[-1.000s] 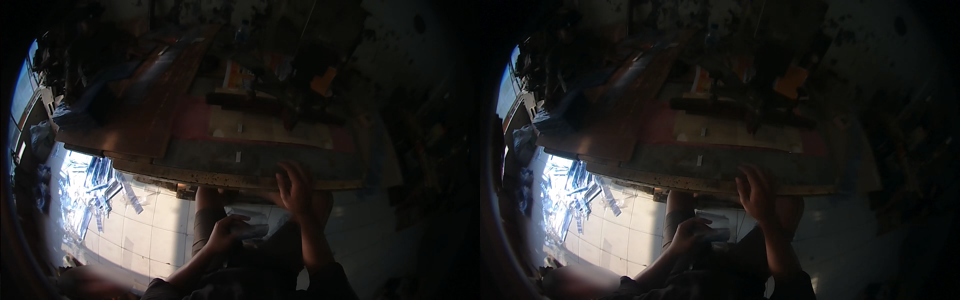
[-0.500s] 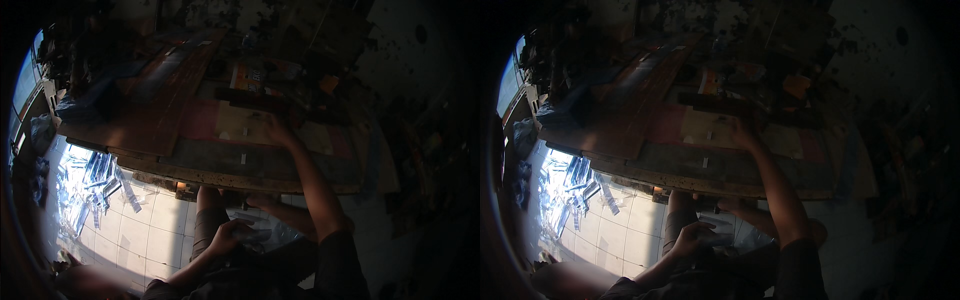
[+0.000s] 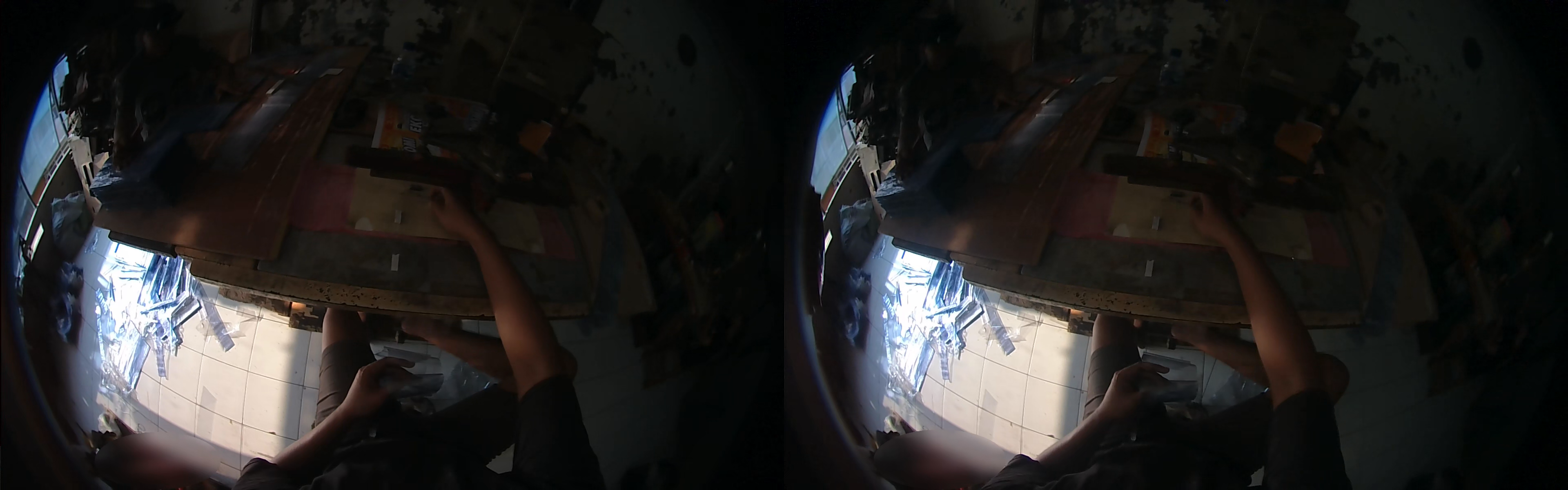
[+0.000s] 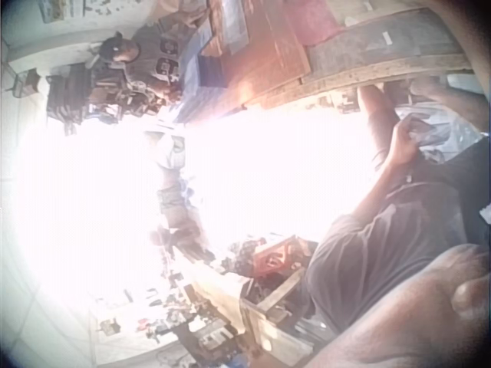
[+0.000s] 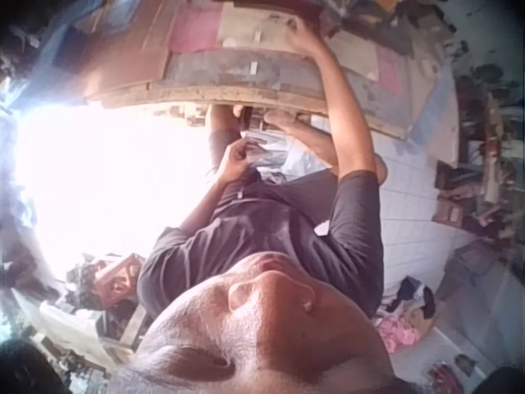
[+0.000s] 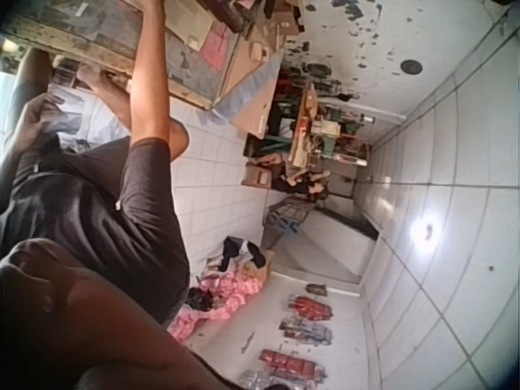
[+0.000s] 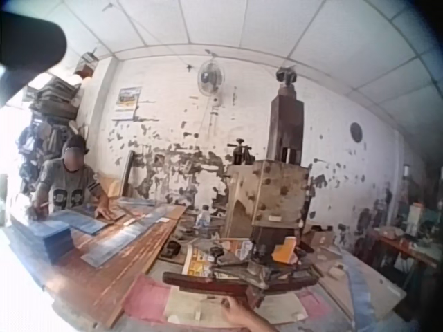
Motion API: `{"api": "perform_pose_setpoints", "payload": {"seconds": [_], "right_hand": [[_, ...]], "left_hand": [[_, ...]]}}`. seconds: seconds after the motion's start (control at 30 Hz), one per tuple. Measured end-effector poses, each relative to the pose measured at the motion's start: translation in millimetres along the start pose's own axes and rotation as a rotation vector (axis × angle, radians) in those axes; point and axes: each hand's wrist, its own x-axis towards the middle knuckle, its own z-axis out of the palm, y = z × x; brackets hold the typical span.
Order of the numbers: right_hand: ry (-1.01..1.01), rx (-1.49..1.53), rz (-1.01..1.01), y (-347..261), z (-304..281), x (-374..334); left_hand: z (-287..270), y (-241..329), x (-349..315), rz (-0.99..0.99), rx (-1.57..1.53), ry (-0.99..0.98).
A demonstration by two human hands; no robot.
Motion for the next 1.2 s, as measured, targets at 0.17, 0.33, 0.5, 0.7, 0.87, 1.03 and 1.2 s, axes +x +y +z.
{"api": "perform_pose_setpoints", "payload": {"seconds": [0.17, 0.33, 0.5, 0.7, 0.87, 1.03, 1.2], "right_hand": [[-0.026, 0.1, -0.064, -24, -19, -27], [-0.062, 0.015, -0.076, -63, -43, -62], [0.098, -0.121, -0.249, -71, -48, -84], [0.011, -0.114, -0.179, -102, -53, -121], [0.066, -0.163, -0.207, -93, -43, -128], [0.046, -0.145, -0.224, -87, -41, -116], [0.071, -0.138, -0.22, -84, -38, -112]], "left_hand": [[2, 1, -1, 0.015, 0.018, 0.001], [4, 3, -1, 0.015, 0.021, 0.01], [4, 2, 1, 0.0, 0.045, 0.01], [3, 8, -1, -0.007, 0.059, 0.024], [5, 21, 0, 0.011, 0.07, 0.017], [8, 28, 5, 0.002, 0.112, 0.035], [10, 38, 8, -0.025, 0.043, 0.061]]}}
